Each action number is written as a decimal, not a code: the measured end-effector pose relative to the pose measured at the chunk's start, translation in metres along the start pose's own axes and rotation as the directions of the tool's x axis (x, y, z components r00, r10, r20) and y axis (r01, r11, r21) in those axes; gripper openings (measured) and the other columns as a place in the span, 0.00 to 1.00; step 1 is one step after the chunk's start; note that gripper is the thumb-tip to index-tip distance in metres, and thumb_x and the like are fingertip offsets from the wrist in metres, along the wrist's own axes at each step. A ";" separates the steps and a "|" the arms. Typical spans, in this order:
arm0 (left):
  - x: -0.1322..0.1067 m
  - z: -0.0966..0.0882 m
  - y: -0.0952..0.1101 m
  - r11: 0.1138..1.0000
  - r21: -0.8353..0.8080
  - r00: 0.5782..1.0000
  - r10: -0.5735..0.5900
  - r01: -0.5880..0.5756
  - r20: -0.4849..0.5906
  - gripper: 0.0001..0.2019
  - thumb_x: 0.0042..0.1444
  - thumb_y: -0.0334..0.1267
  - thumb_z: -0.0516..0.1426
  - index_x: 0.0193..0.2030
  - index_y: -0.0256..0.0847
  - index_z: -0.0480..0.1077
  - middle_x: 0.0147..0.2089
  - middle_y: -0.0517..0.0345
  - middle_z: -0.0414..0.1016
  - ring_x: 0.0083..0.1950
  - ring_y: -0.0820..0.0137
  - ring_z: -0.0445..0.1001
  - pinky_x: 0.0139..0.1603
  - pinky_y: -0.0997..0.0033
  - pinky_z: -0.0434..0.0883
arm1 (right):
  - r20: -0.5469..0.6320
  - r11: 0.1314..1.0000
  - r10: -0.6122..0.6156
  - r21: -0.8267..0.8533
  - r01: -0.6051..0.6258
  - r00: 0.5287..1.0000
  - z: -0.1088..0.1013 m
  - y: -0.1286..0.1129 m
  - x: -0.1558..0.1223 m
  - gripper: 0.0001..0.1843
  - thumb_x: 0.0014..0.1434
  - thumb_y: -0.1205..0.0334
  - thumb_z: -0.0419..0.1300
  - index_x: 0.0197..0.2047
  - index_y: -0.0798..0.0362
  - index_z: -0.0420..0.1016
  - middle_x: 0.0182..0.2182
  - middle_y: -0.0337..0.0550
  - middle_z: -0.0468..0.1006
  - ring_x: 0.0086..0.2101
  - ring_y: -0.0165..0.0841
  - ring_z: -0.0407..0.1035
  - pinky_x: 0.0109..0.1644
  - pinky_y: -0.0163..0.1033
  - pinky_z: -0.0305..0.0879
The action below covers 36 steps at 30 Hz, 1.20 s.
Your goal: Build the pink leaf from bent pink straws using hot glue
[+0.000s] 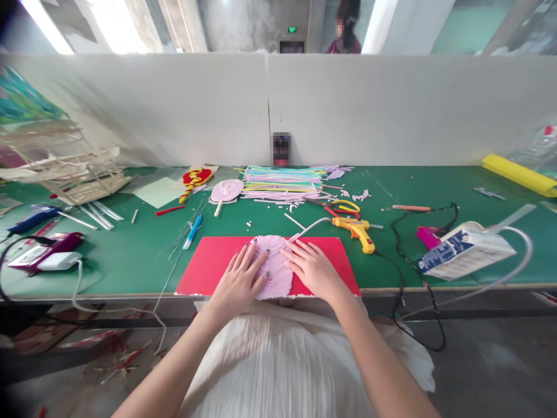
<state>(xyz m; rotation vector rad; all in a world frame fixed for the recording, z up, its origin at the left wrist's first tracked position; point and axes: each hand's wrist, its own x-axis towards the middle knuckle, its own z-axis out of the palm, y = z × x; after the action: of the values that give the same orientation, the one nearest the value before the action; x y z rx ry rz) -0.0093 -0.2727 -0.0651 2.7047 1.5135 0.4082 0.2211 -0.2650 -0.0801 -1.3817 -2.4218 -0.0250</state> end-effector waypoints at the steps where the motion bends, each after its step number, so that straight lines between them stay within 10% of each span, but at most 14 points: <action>1: 0.001 -0.002 0.000 1.000 -0.005 1.000 0.004 -0.004 0.012 0.25 0.63 0.46 0.47 0.66 0.42 0.54 0.71 0.45 0.44 0.70 0.55 0.46 0.65 0.49 0.54 | -0.003 1.000 0.001 0.002 -0.001 1.000 0.000 0.000 0.000 0.22 0.67 0.57 0.45 0.62 0.42 0.59 0.63 0.36 0.60 0.62 0.37 0.54 0.62 0.52 0.57; 36: -0.004 -0.006 0.006 0.999 0.031 0.999 -0.013 0.012 0.039 0.26 0.63 0.52 0.45 0.65 0.47 0.55 0.70 0.44 0.47 0.69 0.51 0.47 0.64 0.43 0.53 | 0.018 1.000 0.000 -0.003 0.000 1.000 -0.004 -0.002 0.000 0.22 0.66 0.58 0.45 0.63 0.42 0.59 0.62 0.37 0.60 0.61 0.37 0.55 0.62 0.52 0.57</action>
<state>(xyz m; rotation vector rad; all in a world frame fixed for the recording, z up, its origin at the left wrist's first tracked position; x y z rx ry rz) -0.0073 -0.2800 -0.0592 2.7075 1.5386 0.3322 0.2205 -0.2665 -0.0758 -1.3888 -2.4373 -0.0164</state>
